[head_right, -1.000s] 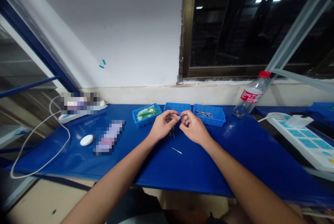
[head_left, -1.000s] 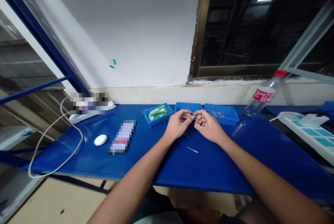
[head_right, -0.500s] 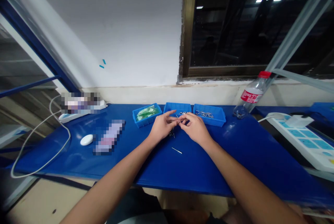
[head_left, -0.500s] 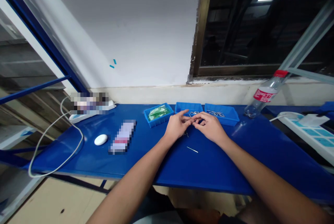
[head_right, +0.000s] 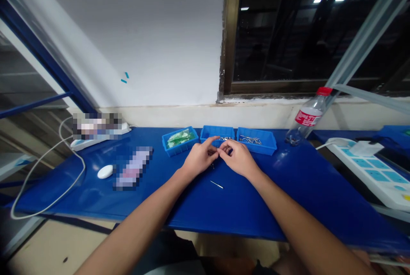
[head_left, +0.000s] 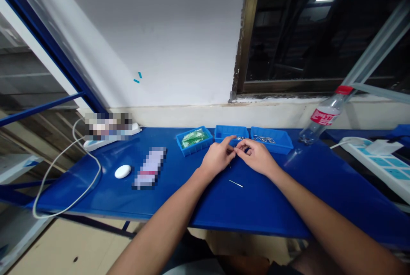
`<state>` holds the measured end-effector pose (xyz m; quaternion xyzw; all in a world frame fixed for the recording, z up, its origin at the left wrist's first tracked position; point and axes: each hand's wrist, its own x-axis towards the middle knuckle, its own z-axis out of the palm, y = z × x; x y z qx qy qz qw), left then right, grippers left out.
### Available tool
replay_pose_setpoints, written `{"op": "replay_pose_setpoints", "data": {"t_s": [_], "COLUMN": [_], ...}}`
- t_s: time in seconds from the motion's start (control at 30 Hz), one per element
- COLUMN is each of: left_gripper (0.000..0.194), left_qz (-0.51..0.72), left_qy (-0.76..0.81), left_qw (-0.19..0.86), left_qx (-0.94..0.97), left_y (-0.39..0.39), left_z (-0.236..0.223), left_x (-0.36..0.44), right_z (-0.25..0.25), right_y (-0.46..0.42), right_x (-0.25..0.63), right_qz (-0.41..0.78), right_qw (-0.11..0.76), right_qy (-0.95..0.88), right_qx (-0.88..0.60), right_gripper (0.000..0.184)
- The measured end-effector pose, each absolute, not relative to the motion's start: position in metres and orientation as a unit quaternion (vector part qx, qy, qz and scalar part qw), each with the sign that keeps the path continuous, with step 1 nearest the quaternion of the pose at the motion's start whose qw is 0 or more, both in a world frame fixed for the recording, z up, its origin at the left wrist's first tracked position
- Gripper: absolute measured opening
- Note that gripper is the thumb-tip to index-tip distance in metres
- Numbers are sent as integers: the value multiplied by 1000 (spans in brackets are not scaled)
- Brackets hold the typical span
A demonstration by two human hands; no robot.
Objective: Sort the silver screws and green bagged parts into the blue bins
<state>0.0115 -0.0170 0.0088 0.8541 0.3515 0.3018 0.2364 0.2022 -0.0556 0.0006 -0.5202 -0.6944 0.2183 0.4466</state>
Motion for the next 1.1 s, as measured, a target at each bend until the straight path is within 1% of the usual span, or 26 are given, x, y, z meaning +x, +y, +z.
{"op": "replay_pose_setpoints", "data": {"t_s": [0.13, 0.3, 0.37, 0.5, 0.6, 0.67, 0.77, 0.97, 1.1], "left_gripper": [61, 63, 61, 50, 48, 49, 43, 28, 25], "left_qz": [295, 344, 373, 432, 465, 472, 453, 430, 433], "left_qy": [332, 306, 314, 330, 333, 329, 330, 333, 313], "left_qw": [226, 263, 283, 340, 383, 408, 433, 382, 357], "left_qx": [867, 848, 826, 767, 725, 709, 706, 747, 766], "left_y": [-18, -22, -22, -19, -14, -10, -7, -11, -15], "left_z": [9, 12, 14, 16, 11, 7, 3, 8, 12], "left_x": [12, 16, 17, 18, 18, 18, 17, 17, 18], "right_z": [-3, -7, -8, -9, -7, -6, -5, -5, -3], "right_y": [-54, -50, -48, -47, -48, -49, -49, -48, -50], "right_x": [202, 207, 210, 211, 207, 205, 204, 207, 206], "right_qz": [210, 212, 233, 307, 361, 389, 421, 454, 455], "right_qw": [435, 461, 471, 481, 474, 462, 461, 504, 512], "right_qy": [-704, -671, -657, -637, -628, -626, -611, -548, -539], "right_qx": [-521, -540, -541, -518, -501, -493, -487, -490, -490], "right_gripper": [3, 2, 7, 17, 26, 31, 37, 38, 38]}}
